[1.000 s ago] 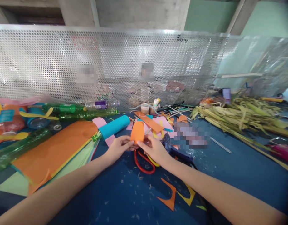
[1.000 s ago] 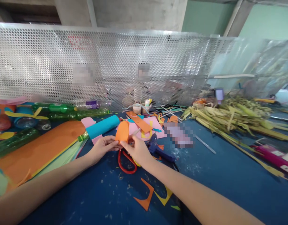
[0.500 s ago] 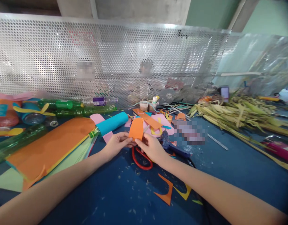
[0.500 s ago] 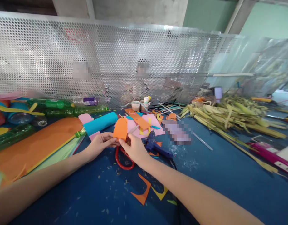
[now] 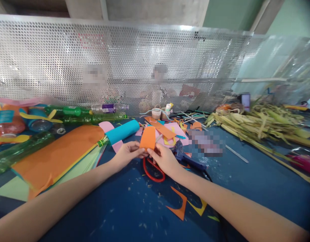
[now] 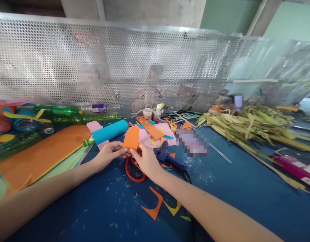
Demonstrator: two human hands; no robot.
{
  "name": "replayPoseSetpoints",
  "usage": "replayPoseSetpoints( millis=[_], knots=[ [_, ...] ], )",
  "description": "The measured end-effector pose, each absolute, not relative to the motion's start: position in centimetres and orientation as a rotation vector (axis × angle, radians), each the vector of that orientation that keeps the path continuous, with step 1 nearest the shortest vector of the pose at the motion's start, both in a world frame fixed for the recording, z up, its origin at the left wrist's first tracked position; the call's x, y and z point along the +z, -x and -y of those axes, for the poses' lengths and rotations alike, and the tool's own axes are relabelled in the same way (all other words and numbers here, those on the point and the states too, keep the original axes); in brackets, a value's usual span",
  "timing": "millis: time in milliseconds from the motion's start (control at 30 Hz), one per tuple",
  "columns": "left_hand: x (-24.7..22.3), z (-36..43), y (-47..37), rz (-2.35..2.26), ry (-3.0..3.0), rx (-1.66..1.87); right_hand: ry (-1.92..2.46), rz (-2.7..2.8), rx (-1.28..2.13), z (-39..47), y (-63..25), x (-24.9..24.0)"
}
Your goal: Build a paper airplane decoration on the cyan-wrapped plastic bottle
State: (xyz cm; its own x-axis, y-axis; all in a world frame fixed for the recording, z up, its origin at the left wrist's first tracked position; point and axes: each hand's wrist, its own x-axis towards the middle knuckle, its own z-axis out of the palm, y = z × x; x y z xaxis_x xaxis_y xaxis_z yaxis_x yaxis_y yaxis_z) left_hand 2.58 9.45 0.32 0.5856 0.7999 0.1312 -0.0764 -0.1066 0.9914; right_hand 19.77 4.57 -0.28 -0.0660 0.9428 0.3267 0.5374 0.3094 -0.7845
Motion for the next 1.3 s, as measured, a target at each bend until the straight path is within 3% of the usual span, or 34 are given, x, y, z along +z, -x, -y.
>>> replayPoseSetpoints(
  millis=[1300],
  knots=[
    [-0.31, -9.92, -2.42, -0.635, -1.549, 0.892, 1.352, 1.768, 0.505, -4.46, -19.6, -0.2]
  ],
)
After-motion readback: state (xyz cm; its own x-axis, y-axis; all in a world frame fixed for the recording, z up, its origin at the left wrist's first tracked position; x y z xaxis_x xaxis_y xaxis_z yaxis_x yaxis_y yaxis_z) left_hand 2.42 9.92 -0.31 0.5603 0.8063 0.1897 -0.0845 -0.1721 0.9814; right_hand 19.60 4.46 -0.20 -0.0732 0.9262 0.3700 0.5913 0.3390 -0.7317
